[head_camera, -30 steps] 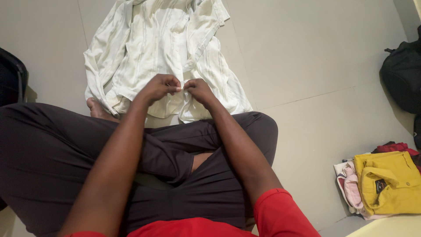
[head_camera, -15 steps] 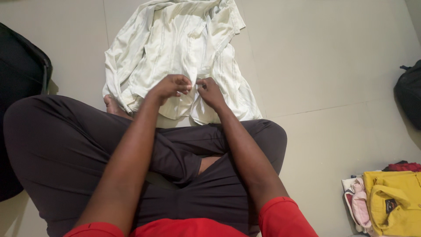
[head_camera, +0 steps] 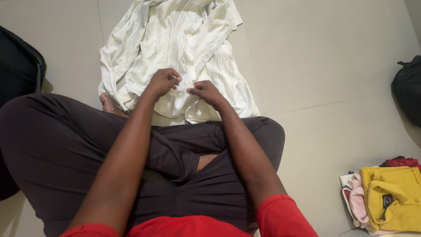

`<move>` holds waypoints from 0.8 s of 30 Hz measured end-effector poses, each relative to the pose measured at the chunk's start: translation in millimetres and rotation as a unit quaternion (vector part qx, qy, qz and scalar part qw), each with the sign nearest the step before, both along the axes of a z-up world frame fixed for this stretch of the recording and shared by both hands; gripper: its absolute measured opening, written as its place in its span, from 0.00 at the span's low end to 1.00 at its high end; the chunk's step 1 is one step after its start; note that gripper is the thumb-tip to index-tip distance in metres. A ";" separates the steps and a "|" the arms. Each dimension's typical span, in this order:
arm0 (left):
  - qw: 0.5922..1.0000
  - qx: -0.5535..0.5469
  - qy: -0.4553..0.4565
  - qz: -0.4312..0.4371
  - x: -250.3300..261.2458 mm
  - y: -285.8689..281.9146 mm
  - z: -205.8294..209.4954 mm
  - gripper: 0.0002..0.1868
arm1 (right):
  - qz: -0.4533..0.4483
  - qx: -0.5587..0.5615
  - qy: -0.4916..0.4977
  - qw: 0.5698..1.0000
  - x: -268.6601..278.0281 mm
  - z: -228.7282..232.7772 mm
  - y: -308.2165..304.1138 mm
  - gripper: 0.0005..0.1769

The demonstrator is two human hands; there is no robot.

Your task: The person folds two shirts on the floor and places one of them into a black bag.

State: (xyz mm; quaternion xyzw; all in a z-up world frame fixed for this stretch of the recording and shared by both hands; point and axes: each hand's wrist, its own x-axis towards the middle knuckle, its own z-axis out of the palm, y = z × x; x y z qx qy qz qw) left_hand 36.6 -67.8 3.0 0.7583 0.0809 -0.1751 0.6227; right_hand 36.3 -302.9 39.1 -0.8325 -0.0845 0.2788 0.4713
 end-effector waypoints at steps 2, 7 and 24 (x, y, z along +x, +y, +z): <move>0.969 0.193 -0.155 0.025 -2.8 27.1 -5.0 0.05 | -0.073 0.068 0.042 0.994 6.8 -1.9 -3.8 0.17; 0.927 0.357 -0.113 -0.035 -27.5 77.4 29.9 0.23 | -0.210 0.176 0.094 0.957 14.4 -9.7 -13.7 0.14; 0.898 0.426 -0.063 0.093 -58.3 69.0 72.7 0.14 | -0.248 0.268 0.097 0.926 15.5 -3.4 -35.8 0.09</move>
